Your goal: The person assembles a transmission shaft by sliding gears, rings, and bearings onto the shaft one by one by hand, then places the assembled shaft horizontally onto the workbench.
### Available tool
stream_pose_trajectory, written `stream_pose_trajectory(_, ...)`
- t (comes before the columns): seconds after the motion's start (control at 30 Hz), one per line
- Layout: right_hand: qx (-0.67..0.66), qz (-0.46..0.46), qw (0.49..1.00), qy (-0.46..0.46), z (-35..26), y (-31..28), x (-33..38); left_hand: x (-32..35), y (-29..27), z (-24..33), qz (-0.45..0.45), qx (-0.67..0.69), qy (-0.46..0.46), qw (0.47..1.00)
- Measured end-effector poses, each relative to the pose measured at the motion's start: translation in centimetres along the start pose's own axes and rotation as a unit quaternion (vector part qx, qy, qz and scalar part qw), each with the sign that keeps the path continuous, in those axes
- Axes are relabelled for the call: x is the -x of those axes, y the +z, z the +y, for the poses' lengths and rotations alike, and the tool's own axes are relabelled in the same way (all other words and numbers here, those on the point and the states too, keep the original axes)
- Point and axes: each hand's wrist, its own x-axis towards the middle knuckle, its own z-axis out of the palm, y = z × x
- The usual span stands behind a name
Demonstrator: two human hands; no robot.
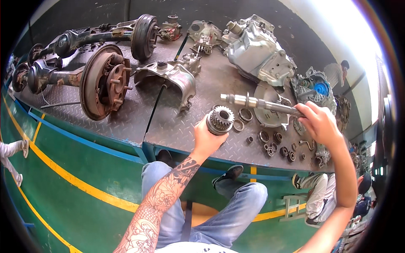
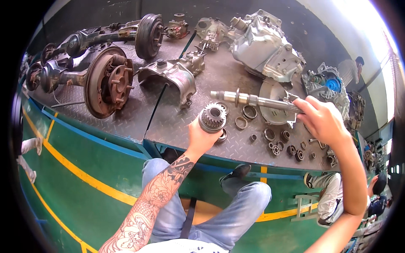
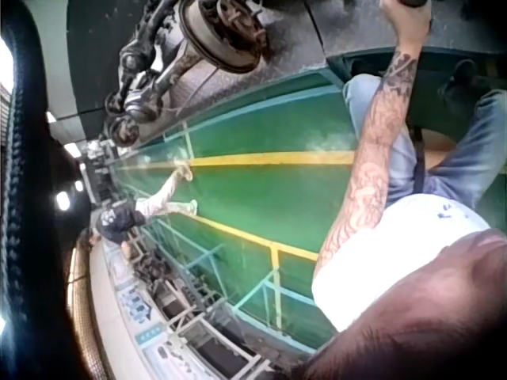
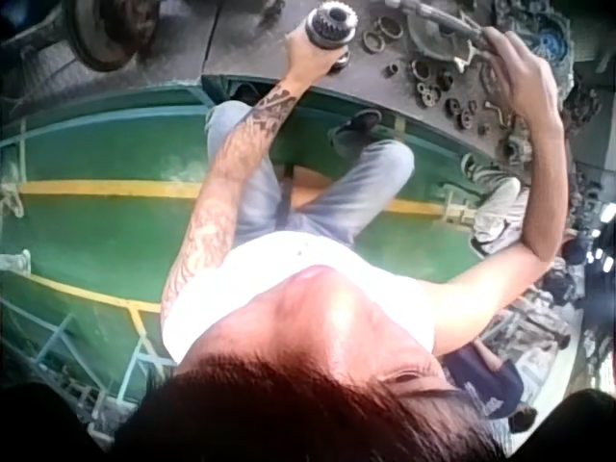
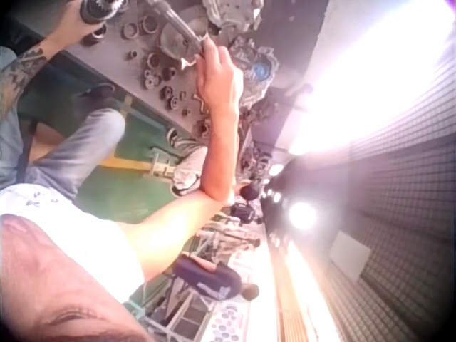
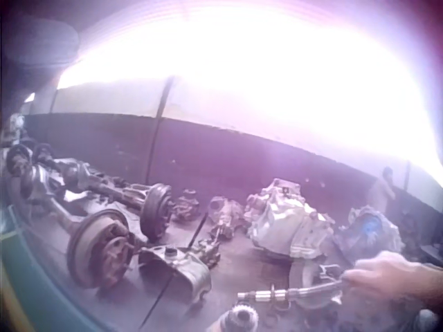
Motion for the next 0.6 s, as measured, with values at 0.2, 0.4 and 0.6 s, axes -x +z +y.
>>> stream_pose_trajectory(0.2,0.080,-0.035,0.993,-0.077,0.8,-4.0,-1.2,0.2,0.3,0.0,-0.004,0.006,0.013,1.000)
stream_pose_trajectory(0.4,0.143,-0.007,0.977,-0.158,0.8,-7.0,-4.2,0.6,0.5,0.4,-0.025,-0.006,0.009,1.000)
stream_pose_trajectory(0.6,0.279,0.047,0.928,-0.241,-0.1,-8.6,-6.8,0.6,1.0,0.8,-0.031,-0.006,0.028,0.999)
